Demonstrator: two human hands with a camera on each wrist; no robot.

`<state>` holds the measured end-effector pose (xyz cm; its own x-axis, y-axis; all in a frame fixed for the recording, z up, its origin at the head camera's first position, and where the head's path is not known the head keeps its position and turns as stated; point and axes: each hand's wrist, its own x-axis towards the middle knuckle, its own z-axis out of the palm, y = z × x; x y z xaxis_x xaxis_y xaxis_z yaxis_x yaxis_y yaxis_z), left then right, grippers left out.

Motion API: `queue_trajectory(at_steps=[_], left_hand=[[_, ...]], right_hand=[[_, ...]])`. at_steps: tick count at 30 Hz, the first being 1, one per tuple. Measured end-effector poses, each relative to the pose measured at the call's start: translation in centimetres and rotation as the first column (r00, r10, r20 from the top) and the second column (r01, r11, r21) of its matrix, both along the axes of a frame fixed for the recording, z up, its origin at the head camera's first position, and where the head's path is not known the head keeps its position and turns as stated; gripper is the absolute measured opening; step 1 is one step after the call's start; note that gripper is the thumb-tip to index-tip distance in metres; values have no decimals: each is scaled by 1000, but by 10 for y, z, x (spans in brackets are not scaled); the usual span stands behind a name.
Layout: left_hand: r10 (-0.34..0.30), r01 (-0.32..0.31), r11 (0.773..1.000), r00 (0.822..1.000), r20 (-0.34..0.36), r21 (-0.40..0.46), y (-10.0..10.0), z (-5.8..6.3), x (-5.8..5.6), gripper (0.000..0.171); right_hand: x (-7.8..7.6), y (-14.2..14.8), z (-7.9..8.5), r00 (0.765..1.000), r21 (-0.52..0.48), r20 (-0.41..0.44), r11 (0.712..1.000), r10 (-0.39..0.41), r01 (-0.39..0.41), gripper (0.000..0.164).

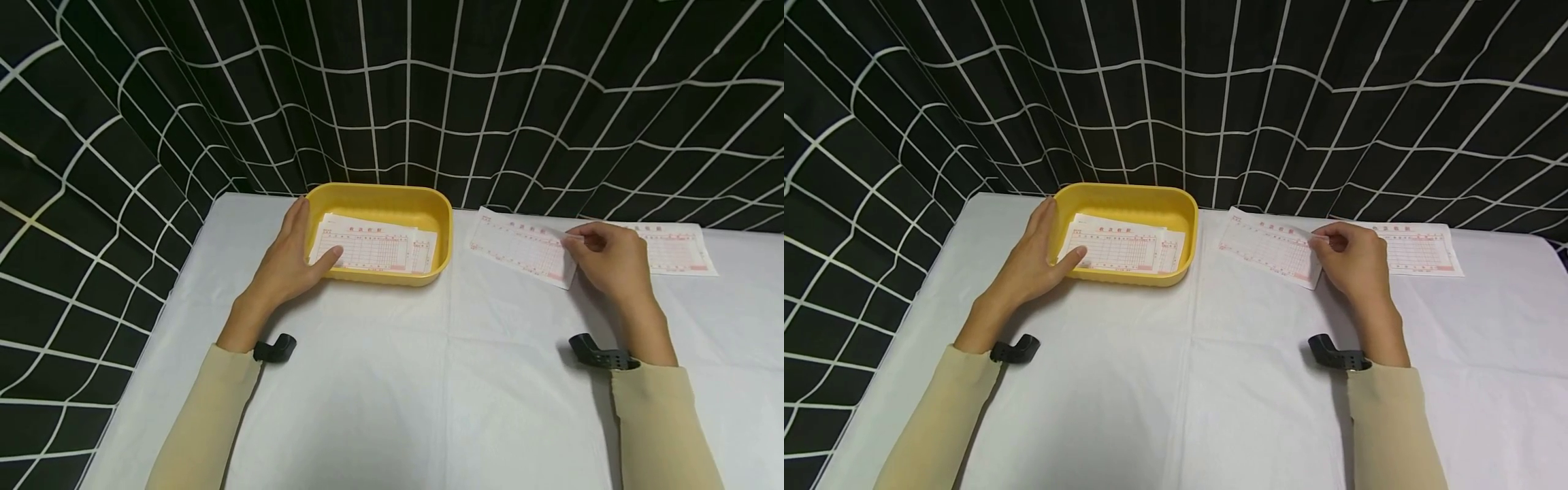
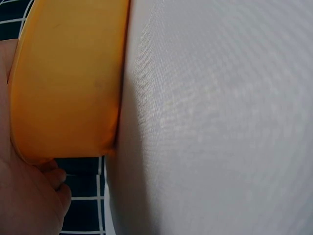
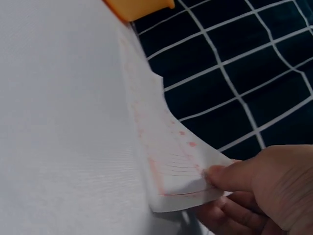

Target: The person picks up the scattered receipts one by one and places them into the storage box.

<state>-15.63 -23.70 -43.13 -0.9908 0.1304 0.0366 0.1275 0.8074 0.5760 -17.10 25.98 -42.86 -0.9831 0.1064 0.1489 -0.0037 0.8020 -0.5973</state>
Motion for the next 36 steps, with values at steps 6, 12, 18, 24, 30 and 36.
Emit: queue_trajectory(at_steps=[6, 12, 18, 24, 30, 36], left_hand=[[-6, 6, 1000, 1000, -5, 2, 0, 0, -1, 105], [-6, 6, 1000, 1000, -11, 0, -1, 0, 0, 105], [-7, 7, 1000, 1000, -14, 5, -1, 0, 0, 105], [-8, 9, 1000, 1000, -10, 11, 0, 0, 0, 104], [-15, 15, 1000, 1000, -15, 12, 0, -2, -1, 104], [-10, 11, 1000, 1000, -24, 10, -1, 1, 1, 104]], right_hand=[[2, 1, 7, 996, 45, 84, 999, -10, 6, 31], [4, 2, 12, 992, 42, 129, 999, -6, 1, 32], [7, 4, 24, 989, -136, 145, 990, -20, 40, 37], [10, 5, 39, 987, -381, 156, 919, -49, 106, 20], [10, -3, 49, 994, -518, 98, 851, -38, 84, 15], [0, -26, 59, 996, -521, 63, 854, 56, -15, 17]])
